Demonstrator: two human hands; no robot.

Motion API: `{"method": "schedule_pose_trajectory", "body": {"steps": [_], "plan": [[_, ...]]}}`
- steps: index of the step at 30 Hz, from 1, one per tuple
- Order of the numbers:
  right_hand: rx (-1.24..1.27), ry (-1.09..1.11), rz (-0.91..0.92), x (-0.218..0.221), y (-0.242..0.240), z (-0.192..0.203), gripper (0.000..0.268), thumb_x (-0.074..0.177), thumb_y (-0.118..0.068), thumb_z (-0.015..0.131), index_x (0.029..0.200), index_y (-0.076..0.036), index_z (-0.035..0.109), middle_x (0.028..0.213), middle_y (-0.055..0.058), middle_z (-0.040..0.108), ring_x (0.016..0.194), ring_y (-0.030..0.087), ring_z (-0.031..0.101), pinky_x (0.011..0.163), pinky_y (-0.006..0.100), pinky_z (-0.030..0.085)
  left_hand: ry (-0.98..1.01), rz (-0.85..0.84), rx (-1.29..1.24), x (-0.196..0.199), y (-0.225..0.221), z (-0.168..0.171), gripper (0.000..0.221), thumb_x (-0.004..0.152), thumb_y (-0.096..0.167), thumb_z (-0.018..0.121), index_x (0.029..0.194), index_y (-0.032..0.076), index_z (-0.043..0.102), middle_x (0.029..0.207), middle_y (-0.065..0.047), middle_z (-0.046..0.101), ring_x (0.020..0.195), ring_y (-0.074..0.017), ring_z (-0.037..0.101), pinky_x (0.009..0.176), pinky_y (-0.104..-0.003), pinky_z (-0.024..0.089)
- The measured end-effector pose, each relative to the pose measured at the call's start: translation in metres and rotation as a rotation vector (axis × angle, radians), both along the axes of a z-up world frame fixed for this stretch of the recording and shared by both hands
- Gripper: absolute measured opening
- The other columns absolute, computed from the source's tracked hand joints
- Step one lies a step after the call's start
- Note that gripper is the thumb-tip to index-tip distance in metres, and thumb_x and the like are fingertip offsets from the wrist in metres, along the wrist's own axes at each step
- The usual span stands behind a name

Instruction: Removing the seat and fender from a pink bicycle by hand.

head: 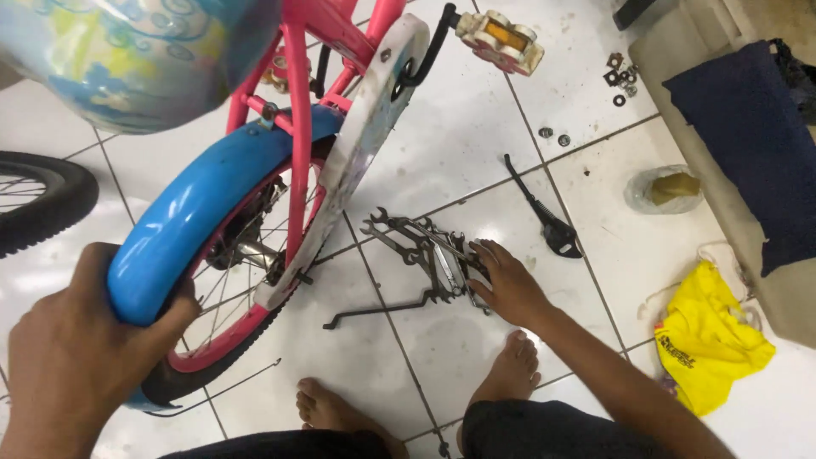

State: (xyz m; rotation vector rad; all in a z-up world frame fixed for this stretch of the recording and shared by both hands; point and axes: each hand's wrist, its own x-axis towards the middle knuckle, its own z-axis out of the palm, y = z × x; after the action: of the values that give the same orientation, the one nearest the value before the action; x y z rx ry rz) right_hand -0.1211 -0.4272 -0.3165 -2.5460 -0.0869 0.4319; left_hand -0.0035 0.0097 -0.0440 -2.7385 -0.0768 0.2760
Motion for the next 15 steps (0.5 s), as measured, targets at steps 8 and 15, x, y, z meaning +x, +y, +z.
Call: {"method": "schedule_pose_trajectory", "body": {"steps": [8,15], "plan": [[-0.055,-0.236,-0.107,-0.020,0.023,-0.024,0.059,0.095,-0.033,0.064,0.143,-0.002,0.048,0.152,0.022,0.041,0.134,0.039,0.045,0.110,0.048,0.037,-0.116,-0.012,-0.358,-0.008,-0.010,0.005,0.066,0.081,0.029,0.091,0.129,-0.007,0.064,0.081,-0.026,0.075,0.054,-0.0347,0.074,0.047,-0.040,0.059],[0.061,-0.175,-0.235,-0.011,0.035,-0.011,0.040,0.095,-0.021,0.066,0.130,-0.002,0.063,0.127,0.014,0.052,0.095,0.023,0.061,0.078,0.032,0.052,-0.138,-0.067,-0.443,-0.008,-0.005,0.002,0.064,0.082,0.021,0.093,0.127,-0.012,0.062,0.081,-0.028,0.073,0.054,-0.0362,0.072,0.043,-0.040,0.057]]}}
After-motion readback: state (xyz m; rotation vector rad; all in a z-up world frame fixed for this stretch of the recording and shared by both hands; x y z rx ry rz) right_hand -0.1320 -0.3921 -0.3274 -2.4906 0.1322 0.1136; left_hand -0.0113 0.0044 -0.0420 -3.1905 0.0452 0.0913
